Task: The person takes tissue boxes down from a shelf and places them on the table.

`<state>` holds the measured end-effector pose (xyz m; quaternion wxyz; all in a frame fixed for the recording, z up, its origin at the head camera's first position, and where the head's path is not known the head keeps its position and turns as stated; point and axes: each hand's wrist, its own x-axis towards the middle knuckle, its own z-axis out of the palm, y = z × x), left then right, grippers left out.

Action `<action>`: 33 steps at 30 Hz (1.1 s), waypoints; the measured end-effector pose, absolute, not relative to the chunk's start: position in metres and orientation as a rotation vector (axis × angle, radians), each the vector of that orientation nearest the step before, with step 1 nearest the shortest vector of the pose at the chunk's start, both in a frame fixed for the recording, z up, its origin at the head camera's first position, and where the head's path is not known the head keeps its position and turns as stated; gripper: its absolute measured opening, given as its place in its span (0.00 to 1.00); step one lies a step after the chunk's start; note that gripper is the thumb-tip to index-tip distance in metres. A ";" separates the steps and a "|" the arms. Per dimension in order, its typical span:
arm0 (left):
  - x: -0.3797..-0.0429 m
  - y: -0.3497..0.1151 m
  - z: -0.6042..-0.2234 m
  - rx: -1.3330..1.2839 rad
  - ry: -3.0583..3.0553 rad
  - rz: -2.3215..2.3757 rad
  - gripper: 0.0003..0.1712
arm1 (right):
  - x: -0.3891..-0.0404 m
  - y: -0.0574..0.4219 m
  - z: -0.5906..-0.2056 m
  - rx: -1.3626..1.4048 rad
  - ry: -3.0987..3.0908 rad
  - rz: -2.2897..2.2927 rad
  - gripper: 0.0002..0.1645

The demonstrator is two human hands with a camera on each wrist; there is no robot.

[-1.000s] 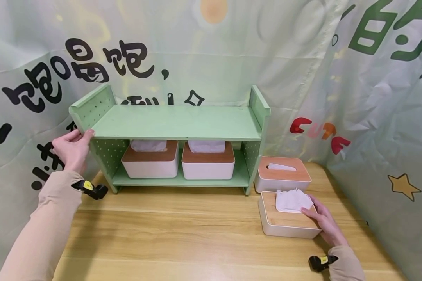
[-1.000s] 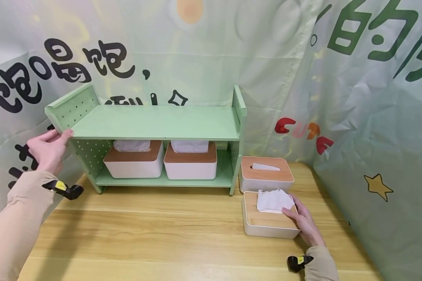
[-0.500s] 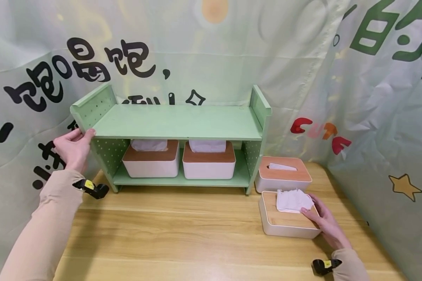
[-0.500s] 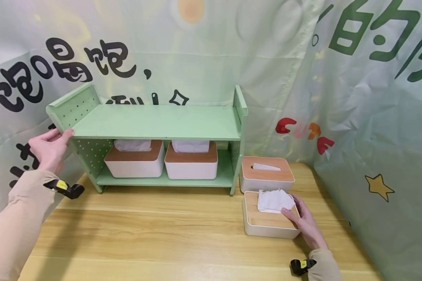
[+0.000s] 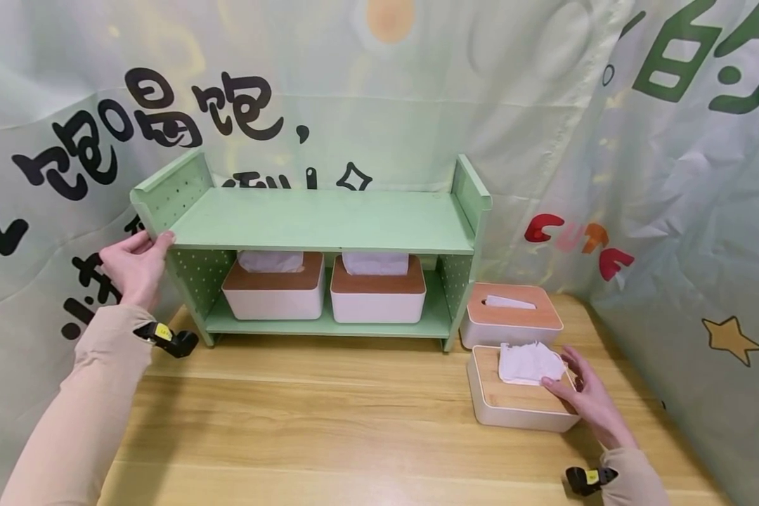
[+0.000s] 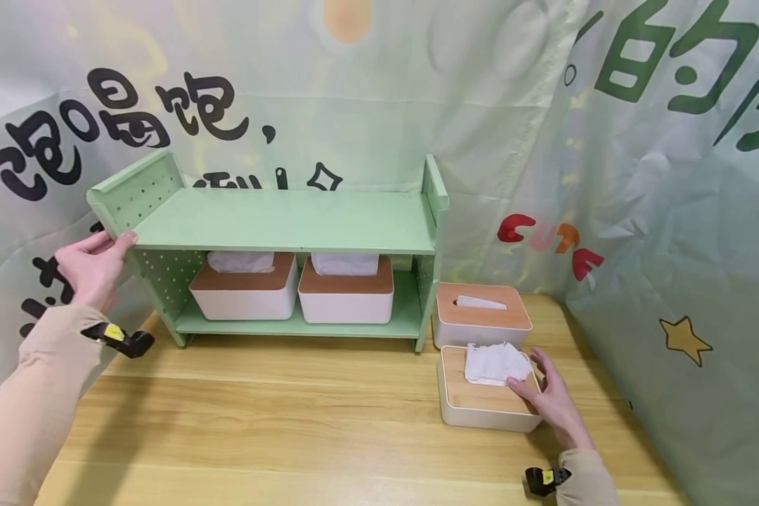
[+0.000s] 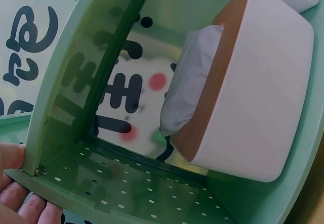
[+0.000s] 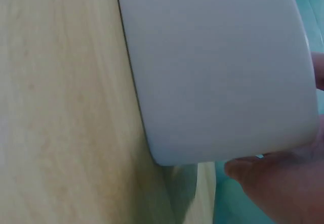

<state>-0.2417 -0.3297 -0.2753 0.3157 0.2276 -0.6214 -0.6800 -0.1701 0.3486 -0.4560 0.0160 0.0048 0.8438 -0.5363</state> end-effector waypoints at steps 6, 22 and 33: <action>-0.242 -0.330 -0.275 0.602 -1.644 -1.786 0.26 | -0.168 0.343 -0.449 0.053 2.700 -1.653 0.59; -0.241 -0.328 -0.274 0.601 -1.631 -1.788 0.25 | -0.167 0.334 -0.428 0.191 2.878 -1.582 0.55; -0.240 -0.328 -0.274 0.598 -1.648 -1.768 0.25 | -0.164 0.307 -0.405 0.132 2.961 -1.502 0.52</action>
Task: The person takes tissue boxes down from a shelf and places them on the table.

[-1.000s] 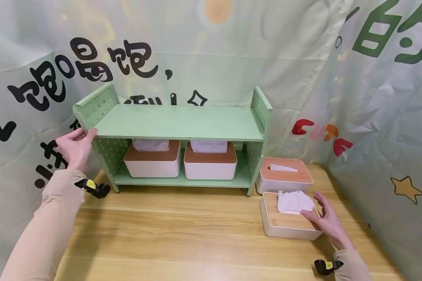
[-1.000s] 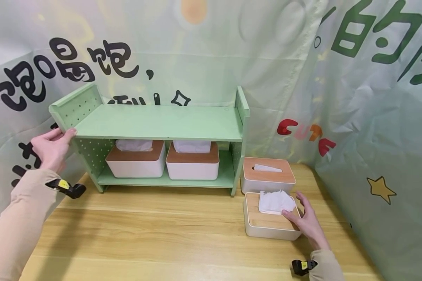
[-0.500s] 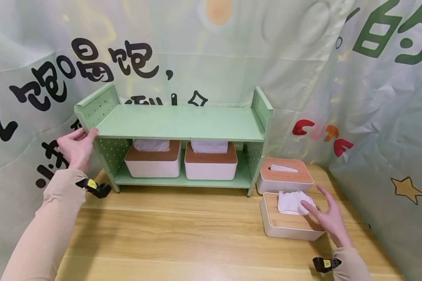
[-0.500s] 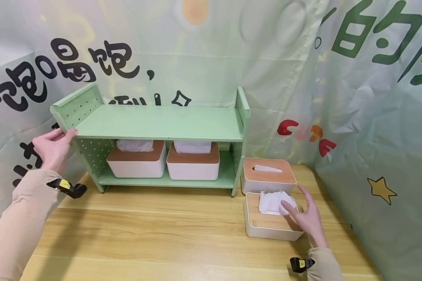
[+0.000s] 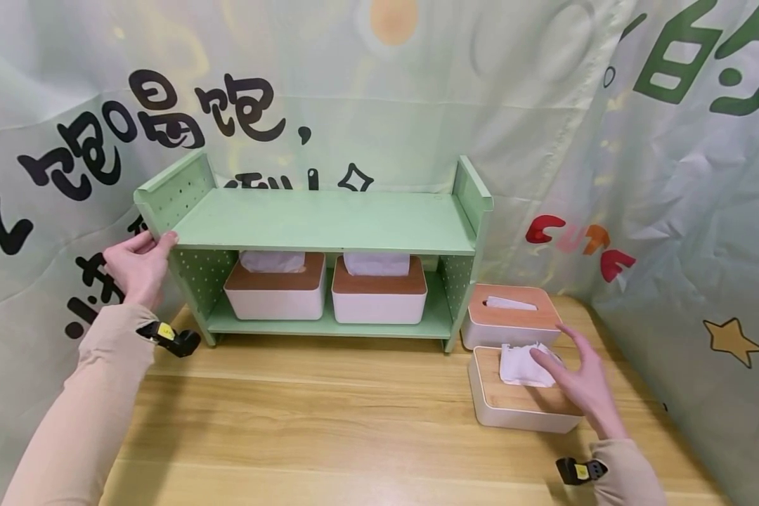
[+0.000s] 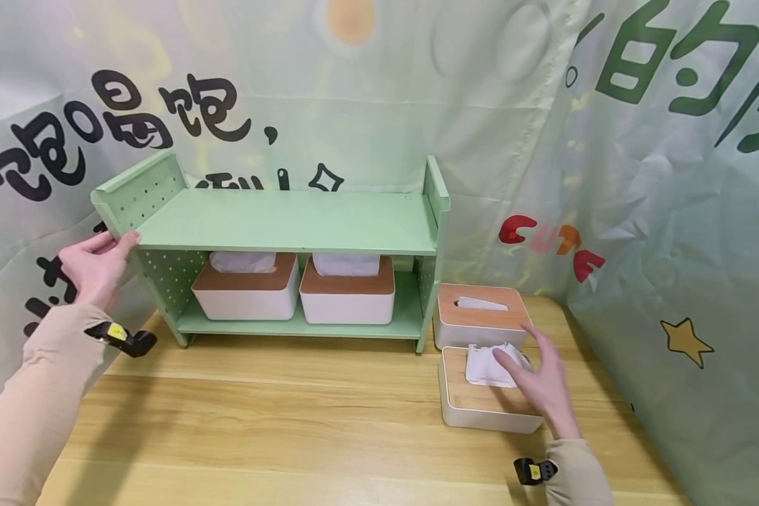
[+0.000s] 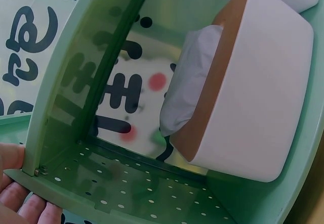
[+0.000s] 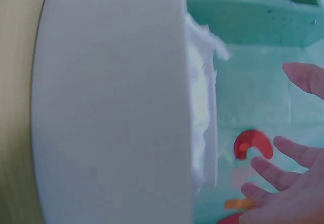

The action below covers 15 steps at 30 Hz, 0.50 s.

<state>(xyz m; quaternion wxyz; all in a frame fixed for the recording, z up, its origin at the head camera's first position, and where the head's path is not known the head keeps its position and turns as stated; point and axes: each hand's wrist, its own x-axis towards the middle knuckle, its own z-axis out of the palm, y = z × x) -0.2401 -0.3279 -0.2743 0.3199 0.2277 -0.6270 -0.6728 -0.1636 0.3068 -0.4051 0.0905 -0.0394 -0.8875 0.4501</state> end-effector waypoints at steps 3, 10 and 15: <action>-0.240 -0.328 -0.274 0.599 -1.652 -1.765 0.25 | -0.164 0.298 -0.400 -0.080 -2.623 1.308 0.50; -0.239 -0.327 -0.274 0.605 -1.652 -1.767 0.26 | -0.163 0.280 -0.391 0.009 -2.621 1.302 0.47; -0.239 -0.327 -0.274 0.607 -1.660 -1.765 0.26 | -0.163 0.268 -0.389 0.063 -2.637 1.297 0.47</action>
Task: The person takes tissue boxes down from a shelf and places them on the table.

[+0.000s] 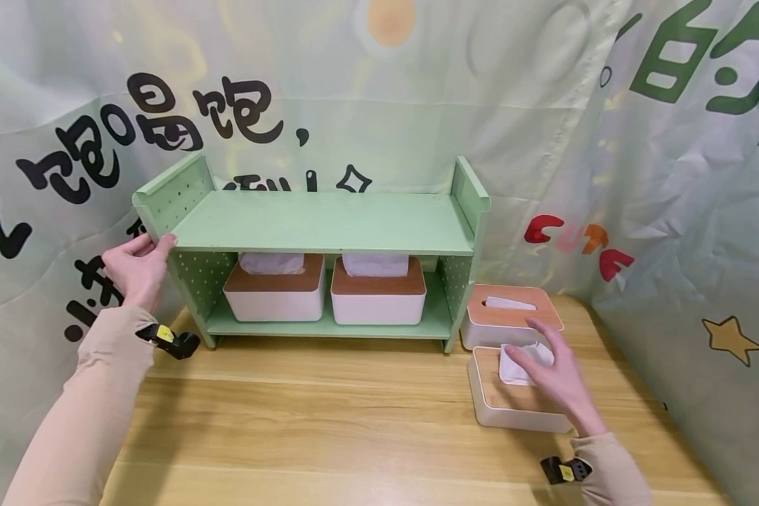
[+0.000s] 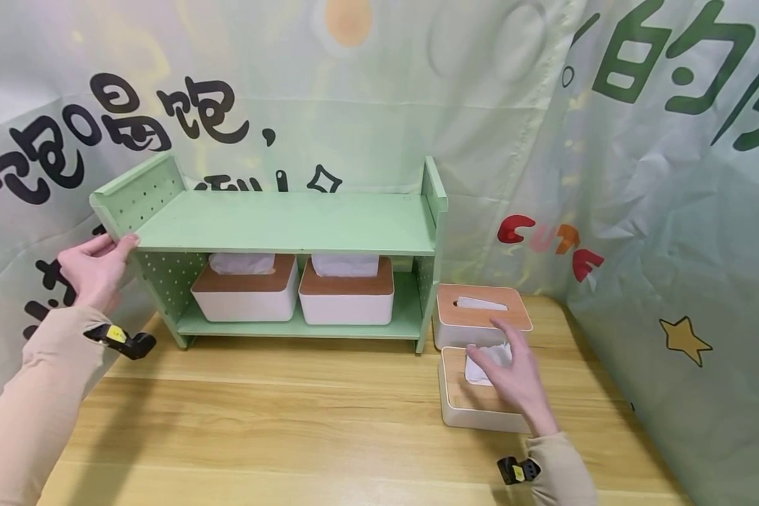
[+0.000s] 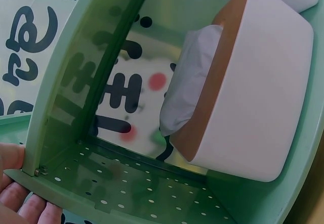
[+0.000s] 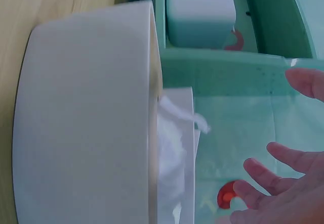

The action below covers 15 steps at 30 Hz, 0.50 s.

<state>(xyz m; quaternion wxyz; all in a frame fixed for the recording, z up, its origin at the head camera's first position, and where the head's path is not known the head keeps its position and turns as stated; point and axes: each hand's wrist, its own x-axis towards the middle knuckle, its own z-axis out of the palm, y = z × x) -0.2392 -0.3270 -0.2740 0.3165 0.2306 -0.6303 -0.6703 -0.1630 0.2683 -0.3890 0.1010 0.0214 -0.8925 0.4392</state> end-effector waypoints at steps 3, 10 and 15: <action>-0.239 -0.327 -0.274 0.605 -1.658 -1.765 0.25 | -0.163 0.261 -0.387 0.092 -2.645 1.306 0.45; -0.238 -0.327 -0.275 0.600 -1.659 -1.757 0.25 | -0.163 0.241 -0.386 0.206 -2.624 1.360 0.43; -0.238 -0.326 -0.275 0.607 -1.660 -1.755 0.25 | -0.166 0.224 -0.391 0.302 -2.592 1.392 0.40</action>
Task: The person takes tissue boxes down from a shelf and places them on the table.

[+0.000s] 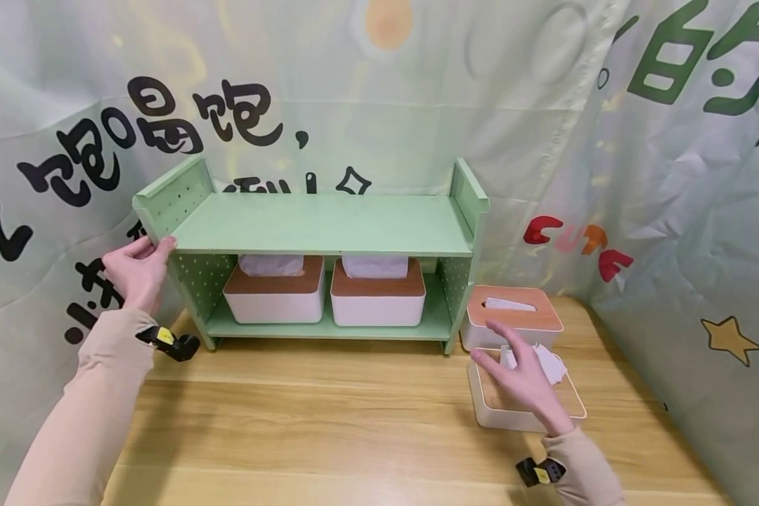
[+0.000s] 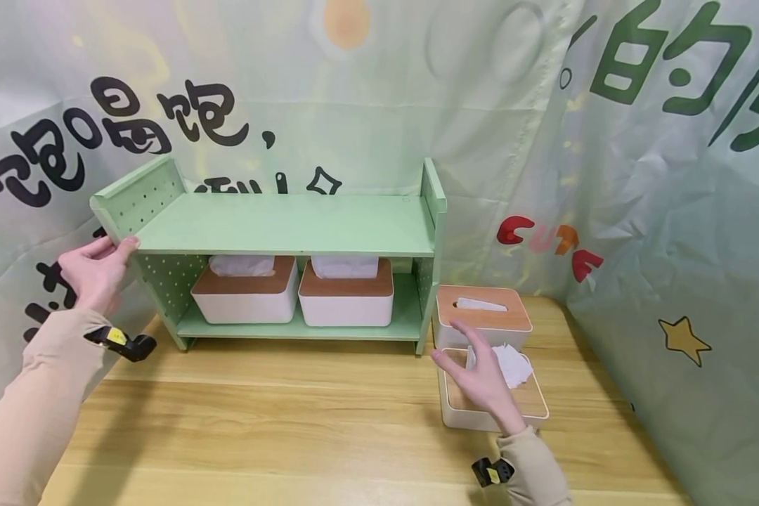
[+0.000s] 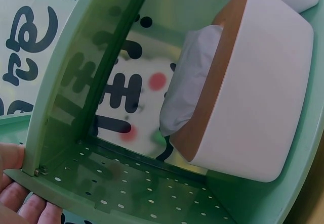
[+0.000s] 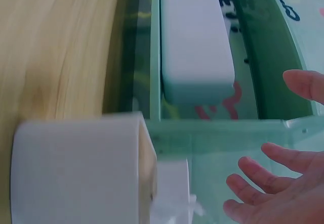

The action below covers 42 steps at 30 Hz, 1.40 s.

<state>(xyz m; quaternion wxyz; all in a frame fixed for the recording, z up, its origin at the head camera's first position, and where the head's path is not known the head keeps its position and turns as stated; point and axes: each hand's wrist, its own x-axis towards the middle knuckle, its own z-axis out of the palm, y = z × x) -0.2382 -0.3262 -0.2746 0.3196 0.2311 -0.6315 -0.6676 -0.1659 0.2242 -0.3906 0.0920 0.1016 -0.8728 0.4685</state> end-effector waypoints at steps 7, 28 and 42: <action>-0.239 -0.327 -0.276 0.608 -1.638 -1.778 0.26 | -0.167 0.205 -0.391 0.400 -2.516 1.656 0.38; -0.240 -0.327 -0.276 0.597 -1.629 -1.767 0.25 | -0.183 0.158 -0.401 0.346 -2.174 2.260 0.42; -0.239 -0.326 -0.276 0.600 -1.637 -1.760 0.26 | -0.209 0.132 -0.415 0.416 -2.051 2.258 0.51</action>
